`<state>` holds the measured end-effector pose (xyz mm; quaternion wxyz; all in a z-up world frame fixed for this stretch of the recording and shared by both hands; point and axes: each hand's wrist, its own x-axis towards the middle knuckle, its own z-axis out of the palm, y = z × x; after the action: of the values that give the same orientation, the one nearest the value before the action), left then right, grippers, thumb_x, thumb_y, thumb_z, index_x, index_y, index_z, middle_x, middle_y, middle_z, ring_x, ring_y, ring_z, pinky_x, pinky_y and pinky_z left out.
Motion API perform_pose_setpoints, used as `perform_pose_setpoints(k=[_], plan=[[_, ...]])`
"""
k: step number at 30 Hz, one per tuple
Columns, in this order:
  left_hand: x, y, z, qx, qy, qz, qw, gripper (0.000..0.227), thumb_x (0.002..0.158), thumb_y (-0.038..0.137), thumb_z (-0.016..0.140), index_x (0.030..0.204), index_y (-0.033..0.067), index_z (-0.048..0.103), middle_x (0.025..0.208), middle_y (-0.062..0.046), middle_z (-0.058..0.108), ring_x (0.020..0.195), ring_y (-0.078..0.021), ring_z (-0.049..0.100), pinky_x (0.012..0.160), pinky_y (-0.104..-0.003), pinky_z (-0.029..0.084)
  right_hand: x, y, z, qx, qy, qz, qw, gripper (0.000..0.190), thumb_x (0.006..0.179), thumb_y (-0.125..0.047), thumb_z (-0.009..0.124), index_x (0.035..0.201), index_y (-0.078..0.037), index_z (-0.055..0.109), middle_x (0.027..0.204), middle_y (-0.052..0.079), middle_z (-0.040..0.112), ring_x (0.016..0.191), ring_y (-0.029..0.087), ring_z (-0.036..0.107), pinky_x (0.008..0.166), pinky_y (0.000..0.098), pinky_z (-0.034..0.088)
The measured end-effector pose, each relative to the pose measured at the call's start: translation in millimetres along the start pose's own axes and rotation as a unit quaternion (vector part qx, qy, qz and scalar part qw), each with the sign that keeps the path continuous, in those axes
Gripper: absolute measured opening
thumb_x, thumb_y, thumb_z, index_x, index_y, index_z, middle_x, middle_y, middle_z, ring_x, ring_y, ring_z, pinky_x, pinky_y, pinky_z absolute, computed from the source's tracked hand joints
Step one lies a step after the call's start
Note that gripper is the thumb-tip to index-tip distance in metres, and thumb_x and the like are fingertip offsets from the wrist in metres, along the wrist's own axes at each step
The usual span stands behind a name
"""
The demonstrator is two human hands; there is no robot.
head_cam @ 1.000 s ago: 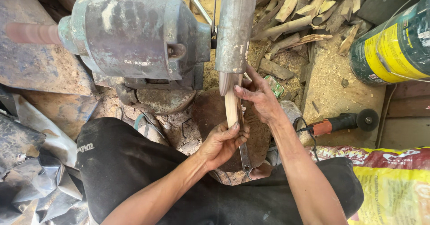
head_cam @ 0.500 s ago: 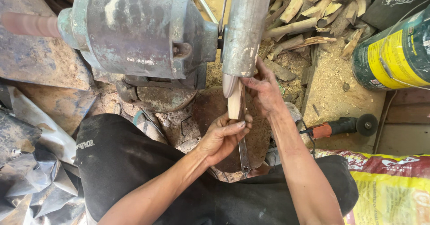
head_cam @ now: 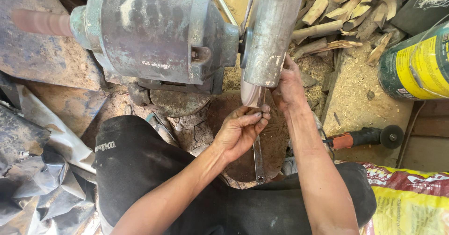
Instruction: The person sits on the floor and uses a bench grinder to smooth and shape a curved wooden piece. They hold the wood with both hands, repeatedly pressing it against the spinning grinding wheel and rotating it to work different surfaces.
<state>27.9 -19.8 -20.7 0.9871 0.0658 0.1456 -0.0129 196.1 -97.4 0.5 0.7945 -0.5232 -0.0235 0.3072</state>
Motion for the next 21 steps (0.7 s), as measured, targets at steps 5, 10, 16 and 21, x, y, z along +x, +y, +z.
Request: perform_pose_setpoints(k=[5,10,16,21], plan=[[3.6,3.5,3.6,0.001,0.007,0.005,1.000,0.027,0.095,-0.008,0.061,0.122,-0.0088,0.059,0.114,-0.016,0.069,0.104,-0.0218,0.069,0.099,-0.032,0.057,7.5,1.2,-2.2,-0.001,0.021,0.018,1.000,0.058,0.095,0.003,0.055,0.152,-0.005,0.045,0.123,0.016,0.070,0.107,0.022,0.070,0.102,0.0466,0.059],[-0.8,8.1,6.5,0.053,0.007,-0.014,0.998,0.035,0.092,-0.011,0.060,0.127,-0.0079,0.057,0.116,-0.016,0.068,0.108,-0.0225,0.067,0.103,-0.033,0.054,-2.9,3.4,0.0,-0.050,0.052,0.058,0.996,0.059,0.094,-0.021,0.057,0.151,-0.009,0.045,0.130,0.014,0.066,0.122,0.028,0.064,0.110,0.0577,0.048],[-23.8,-2.2,14.2,0.136,0.003,-0.041,0.990,0.064,0.084,-0.009,0.063,0.144,-0.0005,0.042,0.123,-0.014,0.064,0.112,-0.0211,0.065,0.106,-0.035,0.052,-45.6,-2.5,-22.0,-0.066,0.085,0.071,0.992,0.075,0.081,-0.031,0.056,0.153,-0.017,0.044,0.137,0.011,0.061,0.127,0.030,0.059,0.113,0.0601,0.041],[-41.9,2.9,16.7,0.140,0.034,-0.029,0.989,0.064,0.088,0.001,0.066,0.145,-0.0010,0.039,0.130,-0.012,0.062,0.109,-0.0207,0.067,0.103,-0.035,0.053,-80.8,-4.5,-46.6,0.024,-0.012,-0.006,1.000,0.079,0.074,-0.013,0.066,0.151,-0.016,0.045,0.143,0.008,0.058,0.134,0.030,0.057,0.121,0.0493,0.040]])
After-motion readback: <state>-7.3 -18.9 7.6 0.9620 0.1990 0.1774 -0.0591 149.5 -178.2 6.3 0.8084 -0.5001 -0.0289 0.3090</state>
